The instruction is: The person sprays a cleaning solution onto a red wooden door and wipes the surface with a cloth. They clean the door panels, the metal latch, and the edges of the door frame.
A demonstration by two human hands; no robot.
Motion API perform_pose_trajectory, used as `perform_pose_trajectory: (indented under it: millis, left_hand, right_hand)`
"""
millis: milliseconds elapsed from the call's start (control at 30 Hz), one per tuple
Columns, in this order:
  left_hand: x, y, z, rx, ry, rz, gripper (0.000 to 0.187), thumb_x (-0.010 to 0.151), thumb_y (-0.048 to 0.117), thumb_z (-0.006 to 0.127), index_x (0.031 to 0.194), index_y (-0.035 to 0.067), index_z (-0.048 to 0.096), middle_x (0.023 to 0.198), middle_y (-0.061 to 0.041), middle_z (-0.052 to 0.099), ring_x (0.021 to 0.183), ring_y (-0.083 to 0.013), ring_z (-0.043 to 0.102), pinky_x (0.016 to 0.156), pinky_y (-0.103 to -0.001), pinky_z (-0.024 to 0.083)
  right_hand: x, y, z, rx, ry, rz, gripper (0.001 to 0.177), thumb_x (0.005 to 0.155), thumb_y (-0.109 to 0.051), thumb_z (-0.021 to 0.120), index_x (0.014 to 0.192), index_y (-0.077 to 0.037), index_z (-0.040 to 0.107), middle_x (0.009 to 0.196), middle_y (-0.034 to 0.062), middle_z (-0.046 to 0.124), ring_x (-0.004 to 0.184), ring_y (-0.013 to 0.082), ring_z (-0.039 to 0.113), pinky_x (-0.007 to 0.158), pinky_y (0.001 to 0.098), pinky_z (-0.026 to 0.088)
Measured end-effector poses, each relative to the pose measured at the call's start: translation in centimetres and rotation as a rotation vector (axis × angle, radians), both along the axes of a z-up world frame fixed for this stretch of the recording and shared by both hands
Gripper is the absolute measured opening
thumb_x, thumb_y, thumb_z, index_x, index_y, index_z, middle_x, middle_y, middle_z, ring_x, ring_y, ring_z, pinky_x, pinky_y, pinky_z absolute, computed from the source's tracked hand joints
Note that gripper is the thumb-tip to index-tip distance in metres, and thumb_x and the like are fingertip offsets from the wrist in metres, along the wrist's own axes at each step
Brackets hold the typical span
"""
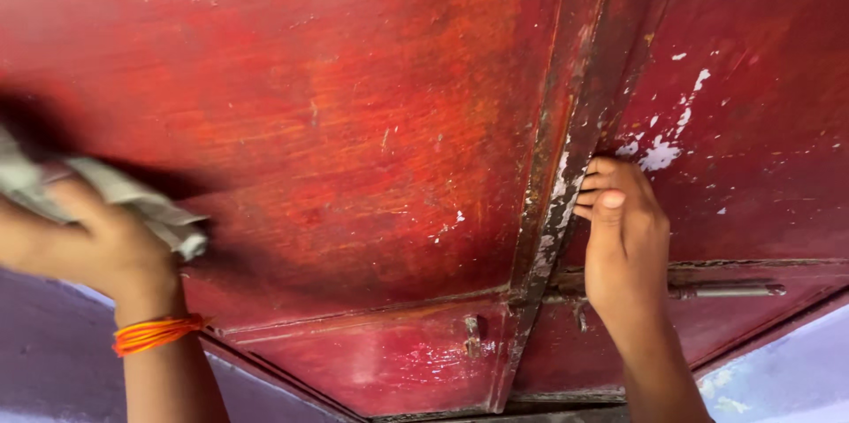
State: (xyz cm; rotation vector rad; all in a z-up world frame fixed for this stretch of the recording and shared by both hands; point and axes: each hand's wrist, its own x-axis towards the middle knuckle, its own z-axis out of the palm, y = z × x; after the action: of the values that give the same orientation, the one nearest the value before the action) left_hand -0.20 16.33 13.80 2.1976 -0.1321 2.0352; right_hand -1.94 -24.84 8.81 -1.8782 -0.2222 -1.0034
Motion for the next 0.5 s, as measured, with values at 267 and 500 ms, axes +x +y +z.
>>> perform_pose_trajectory:
  millis: [267, 500]
  left_hand:
    - [2.8, 1.9, -3.1, -0.336, -0.078, -0.163, 0.065, 0.118, 0.03, 0.056, 0.163, -0.007, 0.026, 0.164, -0.028, 0.03, 0.156, -0.0393, 0.033, 0.133, -0.05, 0.026]
    - [5.3, -10.3, -1.8, -0.259, -0.029, -0.27, 0.069, 0.105, 0.04, 0.058, 0.16, 0.009, 0.029, 0.166, -0.028, -0.002, 0.159, -0.0422, 0.008, 0.132, -0.056, 0.027]
  right_hand:
    - [0.2, 0.5, -0.5, 0.007, 0.016, -0.038, 0.087, 0.107, -0.066, 0.023, 0.12, 0.012, 0.058, 0.109, 0.0209, 0.062, 0.093, 0.0264, 0.068, 0.077, 0.0368, 0.059]
    - [1.0, -0.6, -1.6, 0.072, 0.059, 0.034, 0.089, 0.103, -0.07, 0.022, 0.125, 0.009, 0.056, 0.115, 0.0199, 0.061, 0.101, 0.0266, 0.067, 0.082, 0.0373, 0.059]
